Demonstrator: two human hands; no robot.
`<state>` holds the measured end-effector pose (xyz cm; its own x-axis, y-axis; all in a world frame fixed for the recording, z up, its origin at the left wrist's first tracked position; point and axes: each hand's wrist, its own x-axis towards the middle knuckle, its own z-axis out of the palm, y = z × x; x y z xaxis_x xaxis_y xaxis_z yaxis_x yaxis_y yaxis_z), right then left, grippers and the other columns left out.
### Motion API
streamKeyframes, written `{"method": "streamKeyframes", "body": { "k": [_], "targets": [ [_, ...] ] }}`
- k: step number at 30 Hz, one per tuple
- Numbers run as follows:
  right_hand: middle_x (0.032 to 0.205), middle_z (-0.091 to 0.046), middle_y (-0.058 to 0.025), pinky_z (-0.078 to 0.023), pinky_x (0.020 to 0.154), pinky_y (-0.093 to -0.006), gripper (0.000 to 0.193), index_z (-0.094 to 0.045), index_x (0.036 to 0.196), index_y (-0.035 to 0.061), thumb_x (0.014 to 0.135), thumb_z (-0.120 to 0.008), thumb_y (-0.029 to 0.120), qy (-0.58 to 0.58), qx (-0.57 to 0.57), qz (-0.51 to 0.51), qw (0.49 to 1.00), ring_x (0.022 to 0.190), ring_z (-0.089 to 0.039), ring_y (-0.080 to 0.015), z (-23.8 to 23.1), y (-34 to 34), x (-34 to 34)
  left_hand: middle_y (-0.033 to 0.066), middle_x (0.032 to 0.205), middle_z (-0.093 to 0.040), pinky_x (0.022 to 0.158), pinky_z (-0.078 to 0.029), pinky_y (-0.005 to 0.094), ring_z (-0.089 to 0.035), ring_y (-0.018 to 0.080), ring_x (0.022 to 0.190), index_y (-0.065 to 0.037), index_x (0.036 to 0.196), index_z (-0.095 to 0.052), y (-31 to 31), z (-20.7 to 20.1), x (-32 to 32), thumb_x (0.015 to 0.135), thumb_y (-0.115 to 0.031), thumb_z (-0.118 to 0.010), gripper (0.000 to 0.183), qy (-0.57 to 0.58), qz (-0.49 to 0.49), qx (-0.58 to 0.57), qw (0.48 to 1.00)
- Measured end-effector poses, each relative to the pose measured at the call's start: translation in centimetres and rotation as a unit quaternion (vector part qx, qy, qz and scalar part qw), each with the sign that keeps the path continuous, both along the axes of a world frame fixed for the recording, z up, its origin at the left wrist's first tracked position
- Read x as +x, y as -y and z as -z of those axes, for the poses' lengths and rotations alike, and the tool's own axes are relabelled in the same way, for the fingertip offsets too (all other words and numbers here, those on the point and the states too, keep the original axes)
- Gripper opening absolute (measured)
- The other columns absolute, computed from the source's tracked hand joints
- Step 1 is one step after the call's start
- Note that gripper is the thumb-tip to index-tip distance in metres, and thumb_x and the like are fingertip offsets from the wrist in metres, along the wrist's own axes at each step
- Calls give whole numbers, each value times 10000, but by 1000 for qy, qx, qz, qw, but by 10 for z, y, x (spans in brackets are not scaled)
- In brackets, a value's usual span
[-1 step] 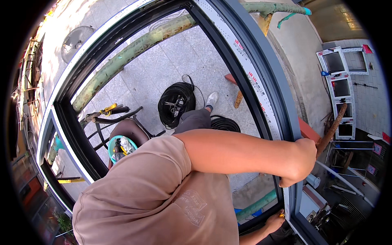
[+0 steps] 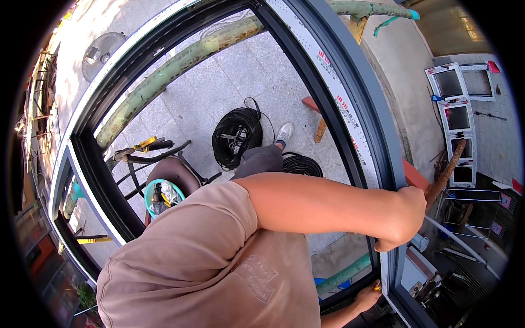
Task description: The person assembles a window frame by aligning aluminum sections and using a screwdriver to secure the hardware and rubber seals into the tracks.
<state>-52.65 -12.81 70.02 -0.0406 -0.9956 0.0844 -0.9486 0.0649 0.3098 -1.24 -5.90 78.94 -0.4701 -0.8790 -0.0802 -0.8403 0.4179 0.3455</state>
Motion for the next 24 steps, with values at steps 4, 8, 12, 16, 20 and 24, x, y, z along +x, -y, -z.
{"method": "streamKeyframes", "body": {
  "k": [4, 8, 12, 16, 20, 24],
  "targets": [
    [1282, -738, -326, -572, 976, -574, 725, -702, 1334, -67, 1157, -493, 604, -3, 14, -13, 1000, 1189, -712, -511, -7, -2, 9, -62, 1330, -808, 1006, -559, 434, -737, 228, 1251, -307, 1326, -841, 4, 4, -2, 862, -672, -821, 591, -3, 6, -7, 1000],
    [1288, -736, -331, -574, 971, -572, 720, -698, 1334, -65, 1164, -481, 600, -18, 14, 9, 1000, 1189, -712, -512, -4, -1, 17, -69, 1317, -811, 995, -562, 428, -739, 221, 1247, -304, 1303, -850, 3, 3, 2, 888, -642, -803, 537, -3, 8, -3, 1000],
    [1262, -735, -358, -579, 955, -576, 744, -692, 1314, -75, 1152, -491, 623, -10, -3, -2, 1000, 1164, -717, -522, -3, -1, -1, -85, 1277, -817, 955, -569, 410, -742, 206, 1223, -295, 1262, -866, 0, 3, 3, 919, -580, -778, 454, -7, 17, -17, 1000],
    [1233, -741, -367, -590, 943, -577, 771, -686, 1275, -95, 1146, -489, 640, -25, -2, 32, 999, 1135, -729, -526, -2, -6, 17, -90, 1312, -802, 960, -568, 402, -726, 196, 1247, -286, 1284, -857, 3, 7, 0, 915, -568, -778, 472, 1, 22, -15, 1000],
    [1179, -761, -347, -618, 867, -580, 791, -683, 1217, -95, 1138, -480, 666, -55, -26, 40, 997, 1058, -761, -509, 1, -8, 22, -72, 1371, -787, 955, -582, 416, -713, 204, 1273, -271, 1301, -853, 3, 3, -2, 904, -577, -785, 506, 8, 15, -15, 1000],
    [1152, -770, -349, -596, 906, -567, 810, -696, 1142, -112, 1133, -492, 671, -23, -56, 1, 998, 1086, -751, -501, 4, 6, 23, 105, 1090, -826, 830, -618, 418, -779, 279, 1087, -88, 1016, -821, -20, 26, -2, 847, -353, -789, 316, -137, -40, -168, 975]
  ]
}}
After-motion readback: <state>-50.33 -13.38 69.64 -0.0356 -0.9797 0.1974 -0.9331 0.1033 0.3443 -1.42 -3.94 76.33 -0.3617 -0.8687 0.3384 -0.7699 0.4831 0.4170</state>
